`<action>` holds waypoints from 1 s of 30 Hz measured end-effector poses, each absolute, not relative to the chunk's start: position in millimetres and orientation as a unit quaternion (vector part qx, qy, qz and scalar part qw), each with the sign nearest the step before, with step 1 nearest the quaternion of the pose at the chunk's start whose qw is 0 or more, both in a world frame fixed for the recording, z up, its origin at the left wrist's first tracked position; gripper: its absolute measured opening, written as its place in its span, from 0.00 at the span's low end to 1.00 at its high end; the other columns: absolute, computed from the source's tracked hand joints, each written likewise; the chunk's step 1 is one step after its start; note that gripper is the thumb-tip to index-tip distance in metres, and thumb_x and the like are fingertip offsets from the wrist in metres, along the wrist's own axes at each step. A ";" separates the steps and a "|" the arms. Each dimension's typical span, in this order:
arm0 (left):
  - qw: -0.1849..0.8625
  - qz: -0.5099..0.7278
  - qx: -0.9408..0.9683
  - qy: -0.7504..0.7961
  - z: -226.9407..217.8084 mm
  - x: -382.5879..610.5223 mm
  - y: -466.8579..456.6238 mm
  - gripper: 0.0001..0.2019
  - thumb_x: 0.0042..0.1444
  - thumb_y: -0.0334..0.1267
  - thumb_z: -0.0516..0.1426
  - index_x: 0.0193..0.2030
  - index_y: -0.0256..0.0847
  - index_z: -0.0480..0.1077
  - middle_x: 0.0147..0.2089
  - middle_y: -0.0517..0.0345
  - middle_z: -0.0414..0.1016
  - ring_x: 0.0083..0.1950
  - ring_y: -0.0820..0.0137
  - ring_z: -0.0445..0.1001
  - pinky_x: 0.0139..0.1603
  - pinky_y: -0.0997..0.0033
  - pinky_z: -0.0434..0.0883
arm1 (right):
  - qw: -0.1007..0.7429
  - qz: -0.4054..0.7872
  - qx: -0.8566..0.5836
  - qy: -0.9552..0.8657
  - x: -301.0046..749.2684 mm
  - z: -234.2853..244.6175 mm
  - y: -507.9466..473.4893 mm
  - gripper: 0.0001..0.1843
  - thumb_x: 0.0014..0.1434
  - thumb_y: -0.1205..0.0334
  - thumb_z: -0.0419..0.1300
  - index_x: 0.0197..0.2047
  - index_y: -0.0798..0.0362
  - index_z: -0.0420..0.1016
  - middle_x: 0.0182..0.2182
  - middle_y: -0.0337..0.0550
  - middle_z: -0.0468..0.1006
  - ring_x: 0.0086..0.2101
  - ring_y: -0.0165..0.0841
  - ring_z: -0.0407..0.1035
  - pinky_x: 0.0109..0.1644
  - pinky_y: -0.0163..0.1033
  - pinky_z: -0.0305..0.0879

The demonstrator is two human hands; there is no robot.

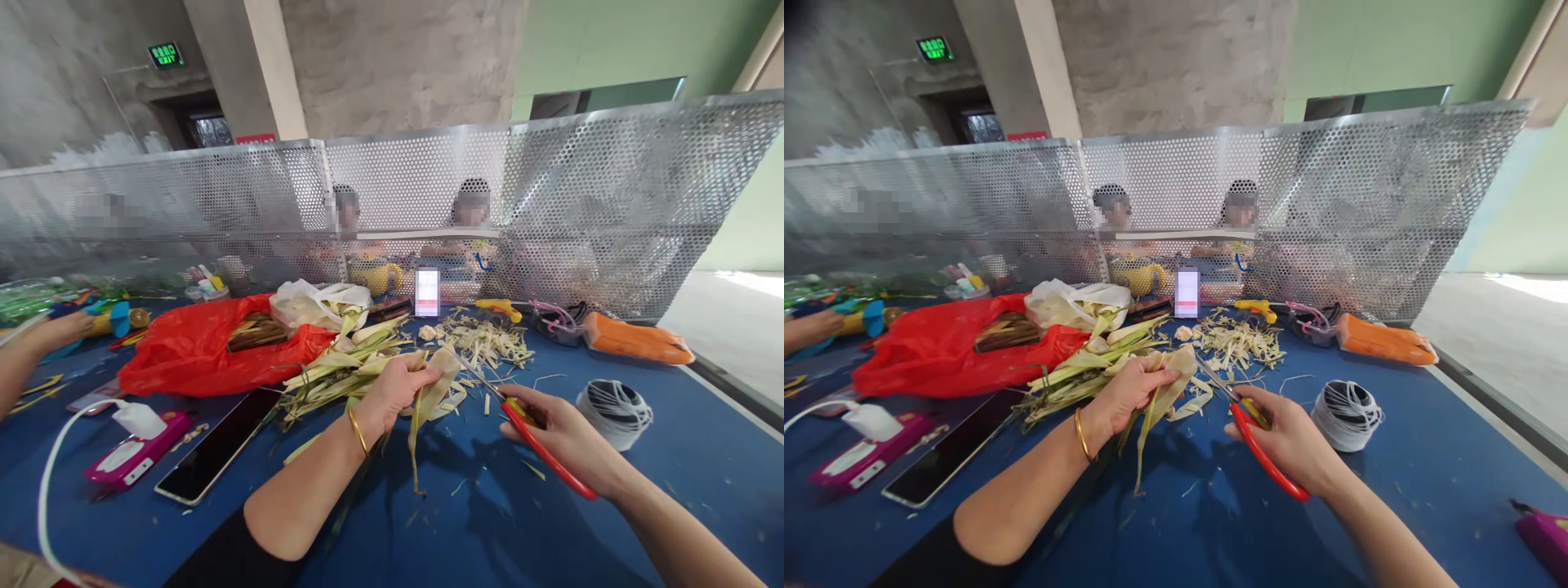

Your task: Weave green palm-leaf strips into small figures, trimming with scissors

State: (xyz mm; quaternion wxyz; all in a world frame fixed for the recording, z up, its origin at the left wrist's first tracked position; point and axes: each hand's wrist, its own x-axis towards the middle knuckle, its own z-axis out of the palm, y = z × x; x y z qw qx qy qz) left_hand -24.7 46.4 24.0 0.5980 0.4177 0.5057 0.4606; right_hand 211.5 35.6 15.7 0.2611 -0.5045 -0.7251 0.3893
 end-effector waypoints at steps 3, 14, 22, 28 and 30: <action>0.623 0.438 0.411 0.502 24.1 -23.4 45.8 0.06 0.45 0.35 0.65 0.29 0.36 0.74 0.24 0.57 0.76 0.23 0.72 0.73 0.24 0.76 0.68 | 0.251 0.386 -0.509 -0.727 211.4 15.1 35.0 0.31 0.48 0.53 0.65 0.55 0.54 0.71 0.33 0.38 0.76 0.32 0.34 0.67 0.35 0.34 0.64; 0.636 0.410 0.409 0.510 19.6 -24.2 48.8 0.07 0.46 0.33 0.64 0.22 0.37 0.70 0.18 0.60 0.71 0.19 0.73 0.70 0.21 0.76 0.67 | 0.226 0.404 -0.503 -0.730 211.2 15.8 35.0 0.31 0.49 0.52 0.65 0.55 0.54 0.73 0.32 0.37 0.77 0.30 0.34 0.67 0.33 0.34 0.64; 0.636 0.405 0.420 0.505 16.2 -26.0 51.3 0.07 0.45 0.35 0.65 0.24 0.37 0.70 0.19 0.60 0.70 0.19 0.73 0.69 0.22 0.75 0.67 | 0.245 0.390 -0.500 -0.733 211.1 15.9 34.4 0.31 0.46 0.47 0.65 0.52 0.54 0.77 0.27 0.38 0.78 0.31 0.36 0.69 0.33 0.35 0.66; 0.621 0.398 0.429 0.521 13.1 -27.3 52.7 0.07 0.45 0.35 0.64 0.24 0.37 0.69 0.19 0.59 0.71 0.20 0.72 0.70 0.21 0.75 0.66 | 0.275 0.367 -0.494 -0.739 209.0 9.5 37.0 0.28 0.45 0.46 0.66 0.46 0.53 0.80 0.27 0.36 0.78 0.30 0.37 0.70 0.32 0.35 0.66; 0.625 0.400 0.424 0.519 13.8 -26.5 51.6 0.07 0.45 0.35 0.64 0.25 0.37 0.70 0.20 0.58 0.72 0.20 0.72 0.70 0.22 0.75 0.66 | 0.272 0.356 -0.501 -0.740 208.9 9.0 38.1 0.27 0.47 0.45 0.64 0.46 0.53 0.80 0.28 0.36 0.79 0.30 0.37 0.71 0.32 0.35 0.65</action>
